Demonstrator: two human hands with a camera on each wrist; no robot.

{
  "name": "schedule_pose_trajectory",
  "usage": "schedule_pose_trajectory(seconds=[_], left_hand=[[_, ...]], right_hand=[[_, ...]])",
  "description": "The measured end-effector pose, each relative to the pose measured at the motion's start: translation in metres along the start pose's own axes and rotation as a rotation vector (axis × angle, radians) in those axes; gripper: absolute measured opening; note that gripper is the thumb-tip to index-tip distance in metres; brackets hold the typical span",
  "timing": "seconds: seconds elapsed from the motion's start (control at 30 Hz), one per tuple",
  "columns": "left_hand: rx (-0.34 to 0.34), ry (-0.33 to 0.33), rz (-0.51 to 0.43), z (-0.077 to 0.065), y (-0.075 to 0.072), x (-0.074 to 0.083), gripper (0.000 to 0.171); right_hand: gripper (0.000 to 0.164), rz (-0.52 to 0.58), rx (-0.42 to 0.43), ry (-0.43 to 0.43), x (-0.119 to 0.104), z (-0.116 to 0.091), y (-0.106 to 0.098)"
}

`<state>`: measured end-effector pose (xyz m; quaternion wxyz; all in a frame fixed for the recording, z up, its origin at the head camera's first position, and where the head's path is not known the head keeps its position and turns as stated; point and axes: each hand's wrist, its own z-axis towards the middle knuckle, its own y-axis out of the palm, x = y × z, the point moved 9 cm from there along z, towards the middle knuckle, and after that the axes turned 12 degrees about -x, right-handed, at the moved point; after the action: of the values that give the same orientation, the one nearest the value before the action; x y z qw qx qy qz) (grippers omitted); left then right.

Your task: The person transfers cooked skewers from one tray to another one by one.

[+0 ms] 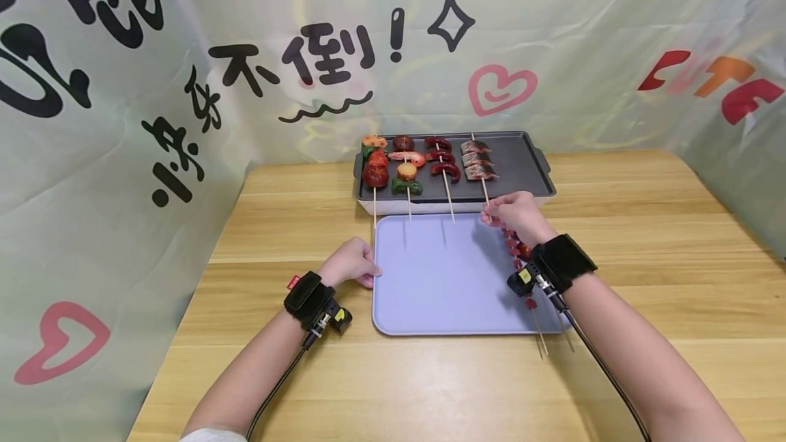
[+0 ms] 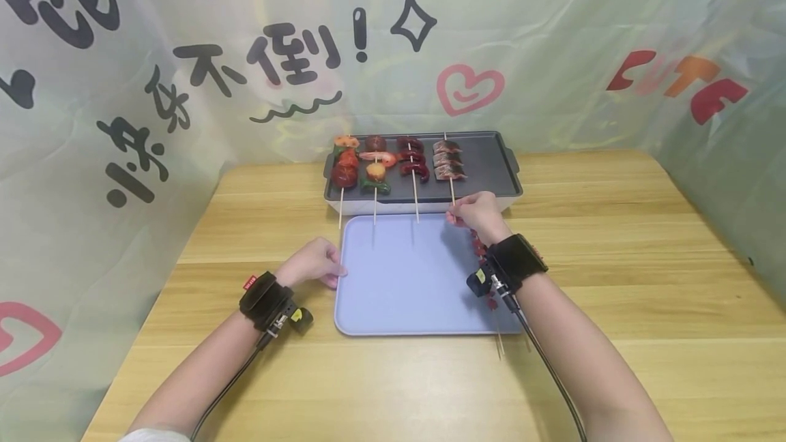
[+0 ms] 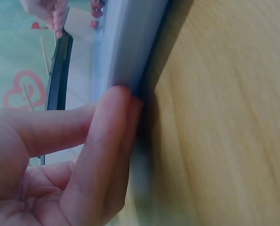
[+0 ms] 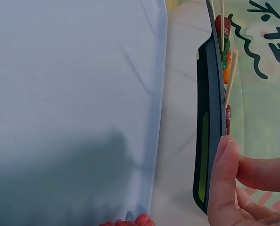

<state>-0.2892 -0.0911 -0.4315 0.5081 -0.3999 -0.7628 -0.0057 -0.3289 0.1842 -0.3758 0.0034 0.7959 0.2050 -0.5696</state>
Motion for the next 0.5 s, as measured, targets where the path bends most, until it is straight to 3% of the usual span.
schedule_pose_trajectory(seconds=[0.5], left_hand=[[0.004,0.006,-0.007,-0.0003,-0.0001,0.0011,0.025]], right_hand=[[0.032,0.048,-0.019,-0.002,-0.0016,-0.0015,0.0008]])
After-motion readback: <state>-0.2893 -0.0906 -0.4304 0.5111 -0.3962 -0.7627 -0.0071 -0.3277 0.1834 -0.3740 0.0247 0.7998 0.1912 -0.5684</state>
